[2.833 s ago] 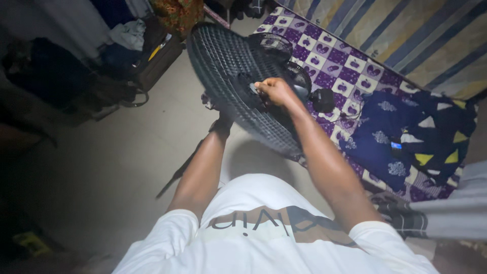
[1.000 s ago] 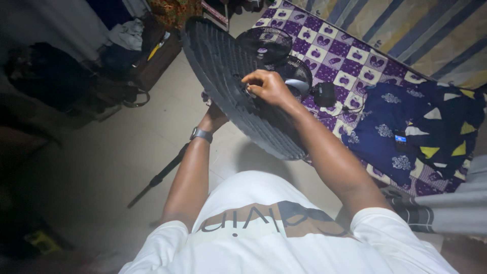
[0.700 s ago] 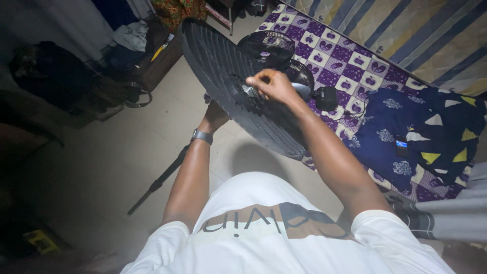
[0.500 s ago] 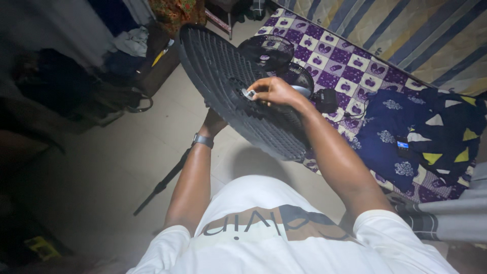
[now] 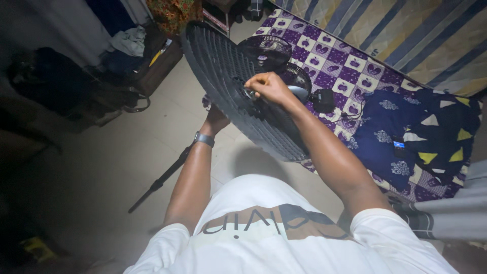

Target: The person assembles a standing fan by attaching the motor housing to the pole, securing the fan blades, and fitting the front and rear grills. They use a screwdriver to tighten screws and ensure the components are properly aligned.

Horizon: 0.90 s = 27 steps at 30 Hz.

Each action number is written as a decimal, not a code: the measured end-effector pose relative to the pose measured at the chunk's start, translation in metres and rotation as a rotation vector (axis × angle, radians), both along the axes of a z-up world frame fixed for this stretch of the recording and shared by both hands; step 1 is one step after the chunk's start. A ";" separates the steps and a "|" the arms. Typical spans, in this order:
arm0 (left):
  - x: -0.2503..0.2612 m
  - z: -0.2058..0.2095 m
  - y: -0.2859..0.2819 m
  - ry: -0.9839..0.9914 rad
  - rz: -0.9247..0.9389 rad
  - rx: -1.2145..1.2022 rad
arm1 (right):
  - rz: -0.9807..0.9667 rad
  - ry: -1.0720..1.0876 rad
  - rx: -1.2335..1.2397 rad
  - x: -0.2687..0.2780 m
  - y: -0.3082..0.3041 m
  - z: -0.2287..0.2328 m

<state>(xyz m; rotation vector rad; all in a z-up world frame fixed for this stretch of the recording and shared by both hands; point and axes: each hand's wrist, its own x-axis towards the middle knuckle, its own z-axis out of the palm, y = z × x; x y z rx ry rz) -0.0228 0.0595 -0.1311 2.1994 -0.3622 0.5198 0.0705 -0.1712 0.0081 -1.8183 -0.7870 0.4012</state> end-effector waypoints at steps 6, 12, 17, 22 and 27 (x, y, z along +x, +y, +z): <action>0.001 0.004 0.000 -0.136 0.051 0.155 | 0.022 -0.177 0.026 -0.018 -0.013 0.013; -0.013 0.017 -0.002 -0.027 0.084 0.020 | -0.111 0.047 -0.185 -0.009 -0.012 0.012; -0.026 0.026 -0.004 -0.016 0.033 -0.219 | -0.104 0.021 -0.111 0.000 -0.005 0.003; -0.018 0.004 0.001 -0.204 0.055 0.034 | 0.072 -0.351 0.103 -0.001 -0.010 -0.009; -0.016 -0.034 0.004 -0.126 0.056 -0.166 | 0.145 0.109 0.099 -0.006 -0.017 0.001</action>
